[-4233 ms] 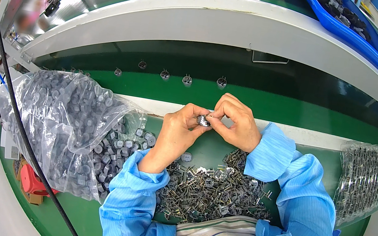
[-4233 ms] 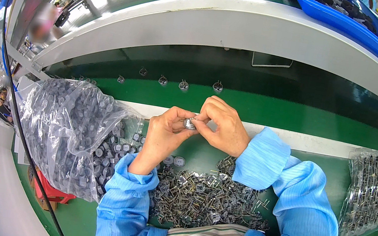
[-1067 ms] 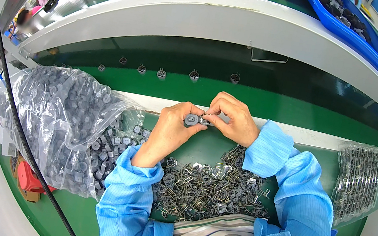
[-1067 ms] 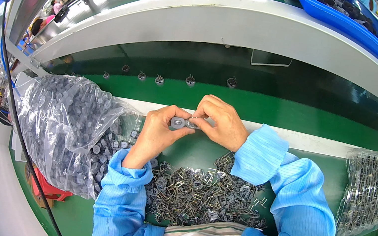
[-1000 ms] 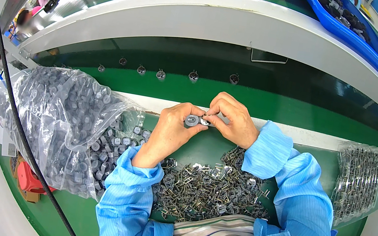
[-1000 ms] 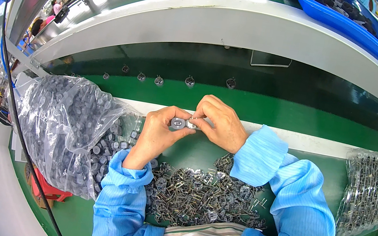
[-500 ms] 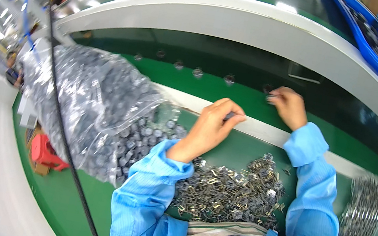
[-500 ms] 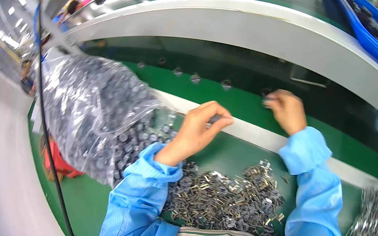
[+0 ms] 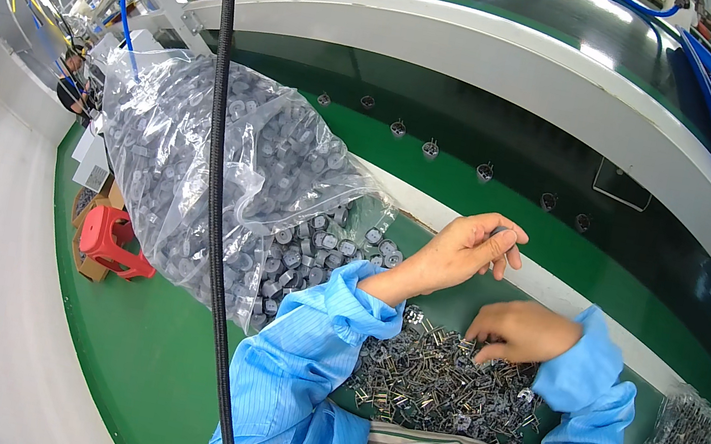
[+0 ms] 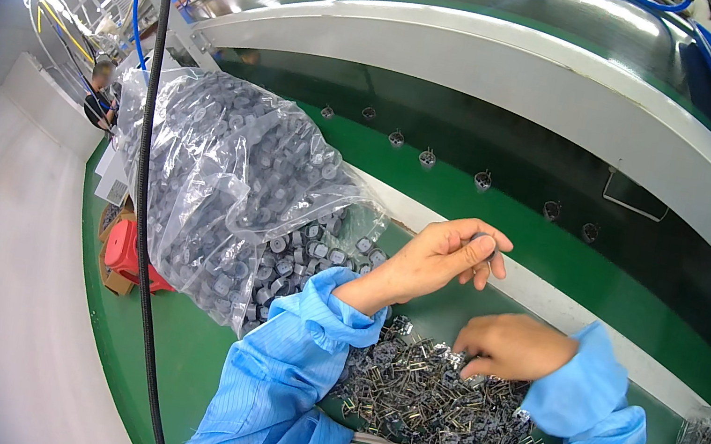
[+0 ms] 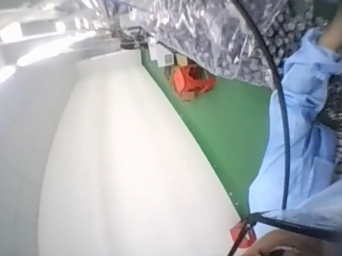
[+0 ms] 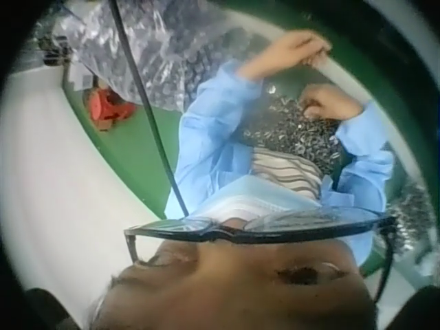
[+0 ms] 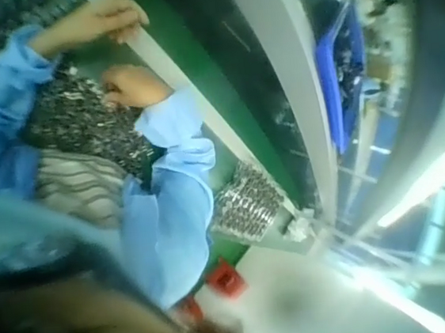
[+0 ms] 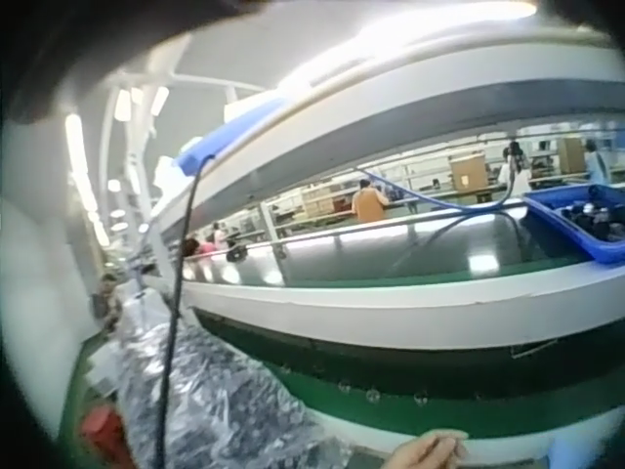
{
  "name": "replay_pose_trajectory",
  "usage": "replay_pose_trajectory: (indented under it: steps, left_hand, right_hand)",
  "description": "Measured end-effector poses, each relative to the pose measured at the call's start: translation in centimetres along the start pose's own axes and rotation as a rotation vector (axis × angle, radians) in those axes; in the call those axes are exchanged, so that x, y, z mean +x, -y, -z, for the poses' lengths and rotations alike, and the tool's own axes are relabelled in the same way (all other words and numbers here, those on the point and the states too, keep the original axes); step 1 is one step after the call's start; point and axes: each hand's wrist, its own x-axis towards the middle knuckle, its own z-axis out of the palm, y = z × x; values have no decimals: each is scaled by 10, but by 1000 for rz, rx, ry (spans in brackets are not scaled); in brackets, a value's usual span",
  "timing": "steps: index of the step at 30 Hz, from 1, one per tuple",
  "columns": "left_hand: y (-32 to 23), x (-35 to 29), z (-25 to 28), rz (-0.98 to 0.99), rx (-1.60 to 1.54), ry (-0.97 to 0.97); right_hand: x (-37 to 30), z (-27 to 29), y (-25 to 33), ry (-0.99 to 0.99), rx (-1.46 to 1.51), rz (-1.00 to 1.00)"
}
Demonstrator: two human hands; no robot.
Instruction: The person assembles small plastic caps onto electronic pins by hand at a manufacturing workbench.
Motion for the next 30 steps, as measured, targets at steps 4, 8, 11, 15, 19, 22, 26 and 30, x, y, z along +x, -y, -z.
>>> replay_pose_trajectory:
  steps: [4,8,11,15,19,22,26,30]
  left_hand:
    - [-5,-1,0,4,-11,12]
    - [0,2,4,-12,-142,-20]
    - [2,1,0,-7,-120,-207]
    - [6,-1,7,-97,-59,-225]
    - [3,1,2,-39,-89,-99]
    - [5,4,-2,-79,-82,-72]
    - [0,-1,6,-104,-20,-169]
    - [-5,-1,6,-108,-35,-260]
  right_hand:
    - [11,-18,-9,8,-93,103]
    - [12,-10,-9,-13,6,102]
    - [13,-8,-8,-265,95,-7]
    - [16,-7,-38,-580,75,-280]
    - [12,-10,-49,-648,-47,-345]
    - [8,-10,-54,-657,-125,-287]
    - [18,-4,-50,-734,-50,-305]
    - [20,-7,-54,-664,-520,-155]
